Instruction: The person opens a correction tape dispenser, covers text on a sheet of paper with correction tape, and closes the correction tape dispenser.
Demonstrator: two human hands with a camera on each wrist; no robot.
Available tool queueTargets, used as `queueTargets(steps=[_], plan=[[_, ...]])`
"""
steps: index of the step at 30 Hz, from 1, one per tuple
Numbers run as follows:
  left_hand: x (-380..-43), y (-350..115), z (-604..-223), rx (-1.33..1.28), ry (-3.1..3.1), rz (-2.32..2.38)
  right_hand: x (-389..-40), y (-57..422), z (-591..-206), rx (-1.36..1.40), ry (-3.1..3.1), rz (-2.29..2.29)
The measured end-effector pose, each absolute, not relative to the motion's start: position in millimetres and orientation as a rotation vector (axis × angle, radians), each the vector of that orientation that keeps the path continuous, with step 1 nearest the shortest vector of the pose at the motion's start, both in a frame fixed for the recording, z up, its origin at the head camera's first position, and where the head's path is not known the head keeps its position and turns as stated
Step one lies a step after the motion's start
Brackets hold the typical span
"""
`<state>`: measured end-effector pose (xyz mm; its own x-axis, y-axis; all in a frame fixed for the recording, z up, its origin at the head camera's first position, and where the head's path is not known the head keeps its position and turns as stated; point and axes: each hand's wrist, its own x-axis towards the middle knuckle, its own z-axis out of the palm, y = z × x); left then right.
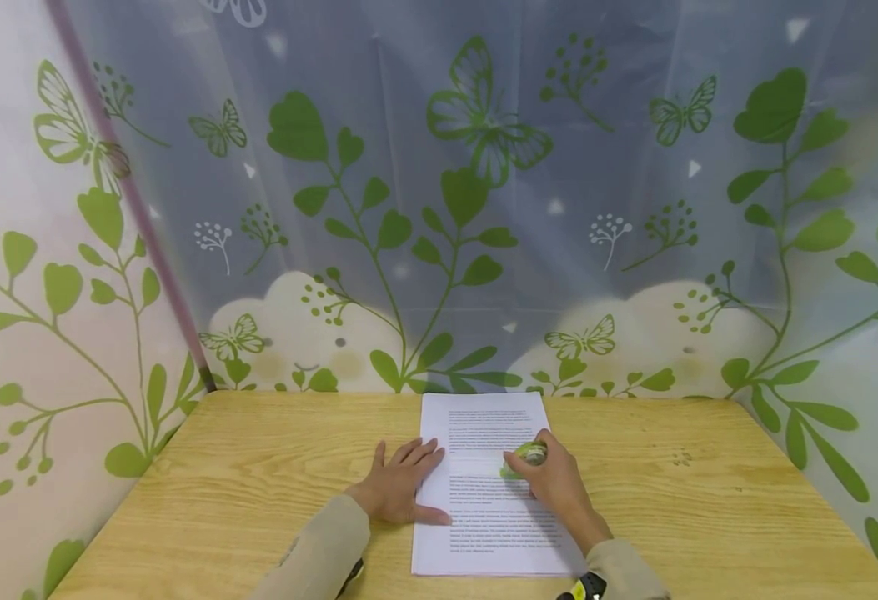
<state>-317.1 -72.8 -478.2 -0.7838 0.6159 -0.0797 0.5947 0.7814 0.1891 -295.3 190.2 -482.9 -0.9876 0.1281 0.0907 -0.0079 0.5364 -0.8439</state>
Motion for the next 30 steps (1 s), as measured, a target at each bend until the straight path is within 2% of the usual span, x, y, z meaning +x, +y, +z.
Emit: queueTargets(steps=[20, 30], plan=[[-323, -75, -489, 0.986, 2.853, 0.243, -297, 202, -481, -0.113, -2.641, 1.433], [-316, -74, -477, 0.979, 2.838, 0.225, -297, 206, -482, -0.129, -2.65, 1.425]])
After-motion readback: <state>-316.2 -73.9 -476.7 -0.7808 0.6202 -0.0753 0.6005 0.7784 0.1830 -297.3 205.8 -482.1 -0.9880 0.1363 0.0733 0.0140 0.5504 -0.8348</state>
